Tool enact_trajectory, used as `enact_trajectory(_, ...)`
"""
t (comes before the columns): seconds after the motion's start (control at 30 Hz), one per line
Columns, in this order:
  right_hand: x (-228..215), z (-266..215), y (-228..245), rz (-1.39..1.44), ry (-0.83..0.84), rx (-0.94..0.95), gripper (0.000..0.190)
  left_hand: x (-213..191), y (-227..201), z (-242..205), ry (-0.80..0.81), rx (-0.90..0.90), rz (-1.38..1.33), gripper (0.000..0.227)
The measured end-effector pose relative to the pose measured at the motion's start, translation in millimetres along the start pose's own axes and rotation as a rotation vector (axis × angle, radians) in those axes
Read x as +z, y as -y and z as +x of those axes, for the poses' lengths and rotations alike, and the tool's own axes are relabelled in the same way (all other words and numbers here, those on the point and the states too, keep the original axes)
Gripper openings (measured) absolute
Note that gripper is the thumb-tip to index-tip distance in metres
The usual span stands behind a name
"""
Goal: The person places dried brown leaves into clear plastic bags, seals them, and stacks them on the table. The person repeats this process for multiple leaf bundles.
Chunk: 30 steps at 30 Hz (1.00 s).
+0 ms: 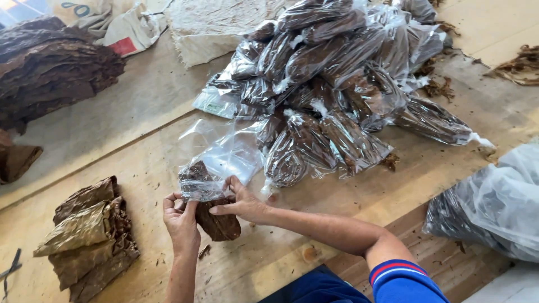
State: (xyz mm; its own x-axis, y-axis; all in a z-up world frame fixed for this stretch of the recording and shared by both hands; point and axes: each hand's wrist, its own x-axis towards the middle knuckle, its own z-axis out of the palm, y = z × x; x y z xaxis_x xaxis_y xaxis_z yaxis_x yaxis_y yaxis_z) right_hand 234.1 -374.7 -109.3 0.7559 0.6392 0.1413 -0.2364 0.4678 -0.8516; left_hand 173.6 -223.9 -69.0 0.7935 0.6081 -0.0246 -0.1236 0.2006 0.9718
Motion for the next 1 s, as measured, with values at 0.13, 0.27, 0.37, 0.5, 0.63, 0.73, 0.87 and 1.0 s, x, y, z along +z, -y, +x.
enact_trajectory(0.13,-7,3,-8,-0.144,-0.127,0.026,0.052,9,-19,-13,0.037,-0.030,0.263,0.014)
enact_trajectory(0.27,-15,9,2,0.068,-0.147,0.038,0.051,8,-35,-15,0.046,0.086,0.727,0.028)
enact_trajectory(0.37,-24,14,6,0.195,-0.259,0.046,0.042,7,-37,-20,0.085,0.224,0.836,0.026)
enact_trajectory(0.5,-25,21,14,0.087,-0.323,-0.120,0.040,11,-35,-26,0.192,0.063,0.645,0.029)
enact_trajectory(0.63,0,20,18,0.096,-0.370,-0.336,0.047,10,15,-19,0.348,-0.230,0.080,0.053)
enact_trajectory(0.73,-12,22,-6,-0.020,-0.208,-0.394,0.047,7,31,-15,0.277,-0.101,0.177,0.045)
enact_trajectory(0.87,-14,20,9,-0.311,-0.330,-0.220,0.039,-7,10,-17,0.153,0.041,0.338,0.029)
enact_trajectory(1.0,-18,20,28,-0.588,-0.476,-0.086,0.042,-16,3,-20,0.063,0.160,0.518,0.028)
